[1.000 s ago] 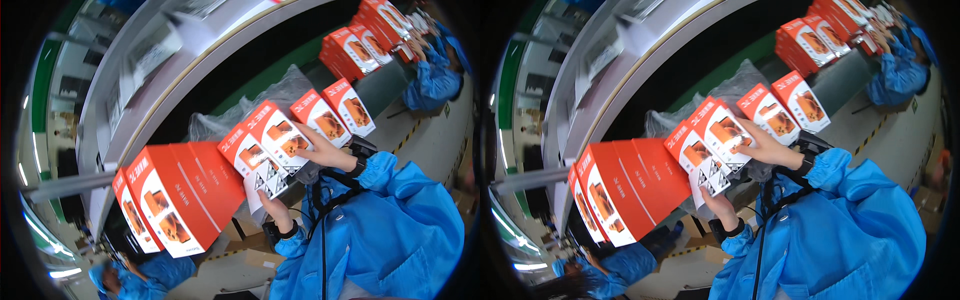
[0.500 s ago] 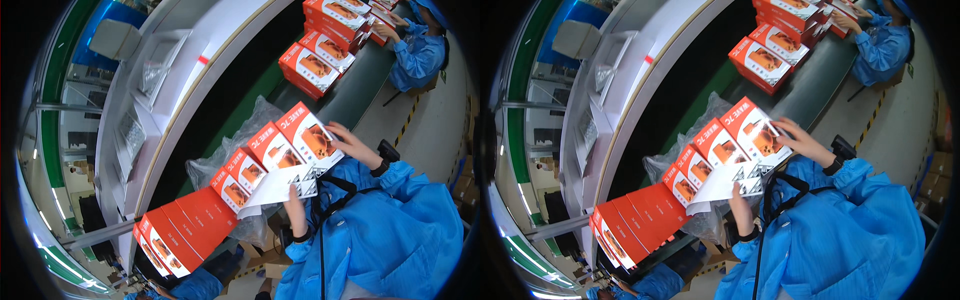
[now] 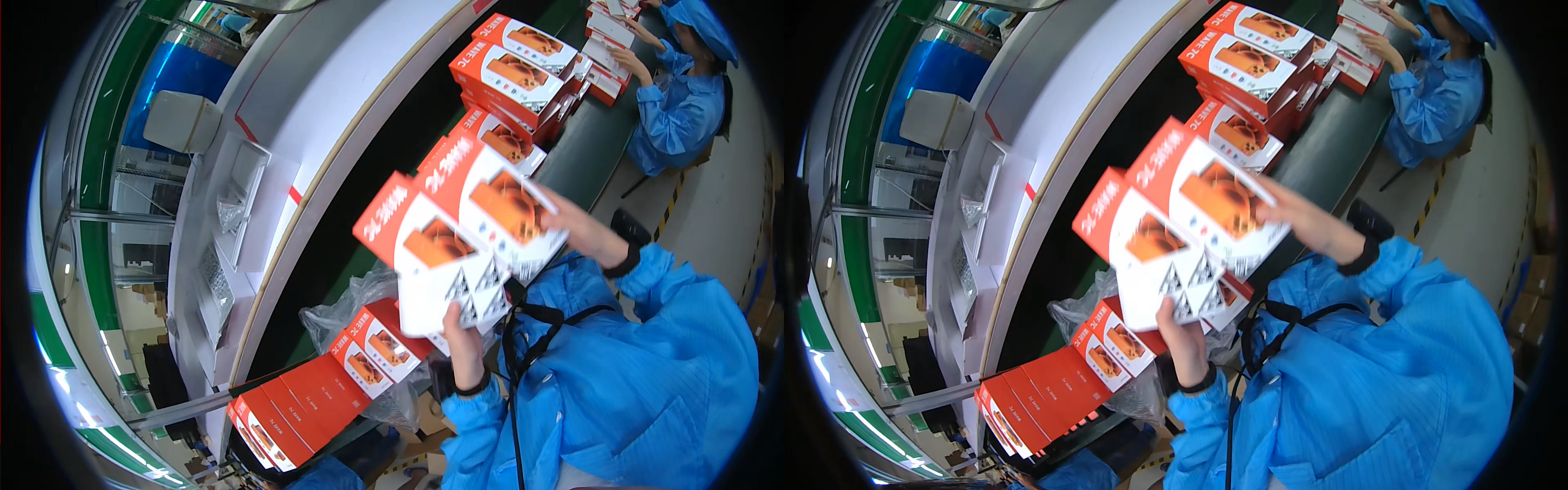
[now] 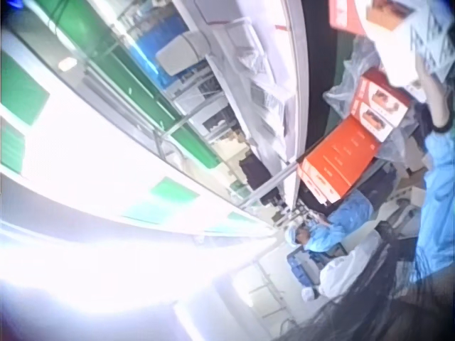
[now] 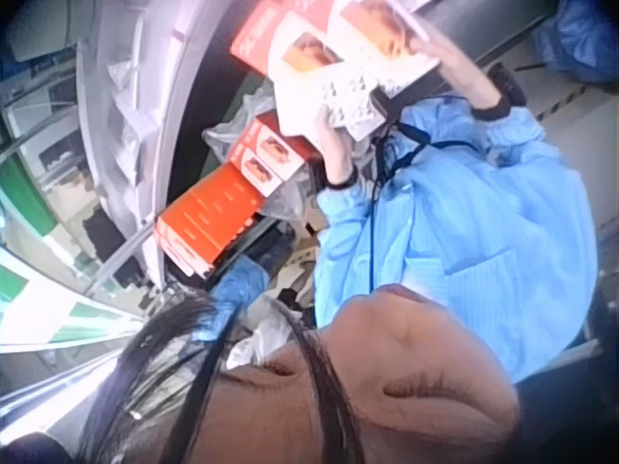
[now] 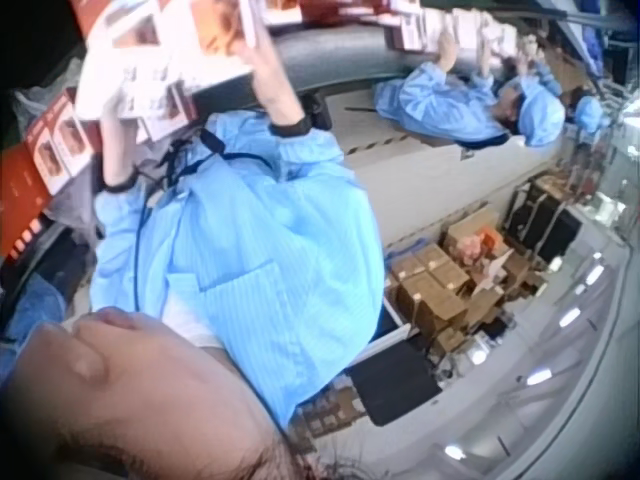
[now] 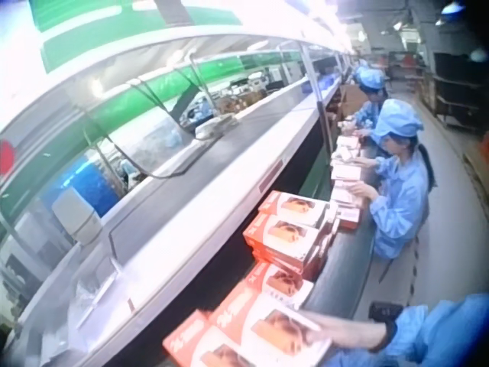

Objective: Applying stickers and labels to product boxes on a manufacturing assembly line.

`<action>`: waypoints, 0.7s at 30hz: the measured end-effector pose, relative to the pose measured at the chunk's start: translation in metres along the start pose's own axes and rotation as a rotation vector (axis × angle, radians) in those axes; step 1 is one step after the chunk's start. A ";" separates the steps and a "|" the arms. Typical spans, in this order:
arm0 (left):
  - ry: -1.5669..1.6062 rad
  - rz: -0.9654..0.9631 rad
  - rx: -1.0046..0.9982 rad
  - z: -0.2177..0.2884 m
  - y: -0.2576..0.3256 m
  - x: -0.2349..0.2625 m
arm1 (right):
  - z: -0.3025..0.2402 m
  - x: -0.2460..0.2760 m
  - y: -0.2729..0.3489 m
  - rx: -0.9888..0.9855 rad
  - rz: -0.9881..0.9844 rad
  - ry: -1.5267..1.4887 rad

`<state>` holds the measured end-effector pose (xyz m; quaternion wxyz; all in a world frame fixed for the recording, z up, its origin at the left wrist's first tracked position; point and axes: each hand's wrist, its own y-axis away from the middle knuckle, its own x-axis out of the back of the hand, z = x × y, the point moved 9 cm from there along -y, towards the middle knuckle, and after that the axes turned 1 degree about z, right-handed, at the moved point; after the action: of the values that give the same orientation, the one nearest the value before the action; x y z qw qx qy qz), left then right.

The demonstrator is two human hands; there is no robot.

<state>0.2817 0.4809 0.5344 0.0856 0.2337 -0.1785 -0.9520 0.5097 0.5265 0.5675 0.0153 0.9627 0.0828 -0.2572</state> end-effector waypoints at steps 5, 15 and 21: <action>0.001 -0.105 0.136 -0.047 -0.093 -0.056 | -0.018 0.069 -0.061 -0.067 0.072 0.326; 0.098 -0.107 0.054 -0.047 -0.124 -0.098 | -0.079 0.069 -0.084 0.558 0.304 1.120; 0.084 -0.153 0.068 -0.044 -0.125 -0.088 | -0.099 0.045 -0.034 0.788 0.291 1.295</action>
<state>0.3703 0.6049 0.4867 0.0123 0.2890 -0.1884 -0.9385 0.5911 0.5743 0.6309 -0.3464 0.8568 -0.1497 0.3513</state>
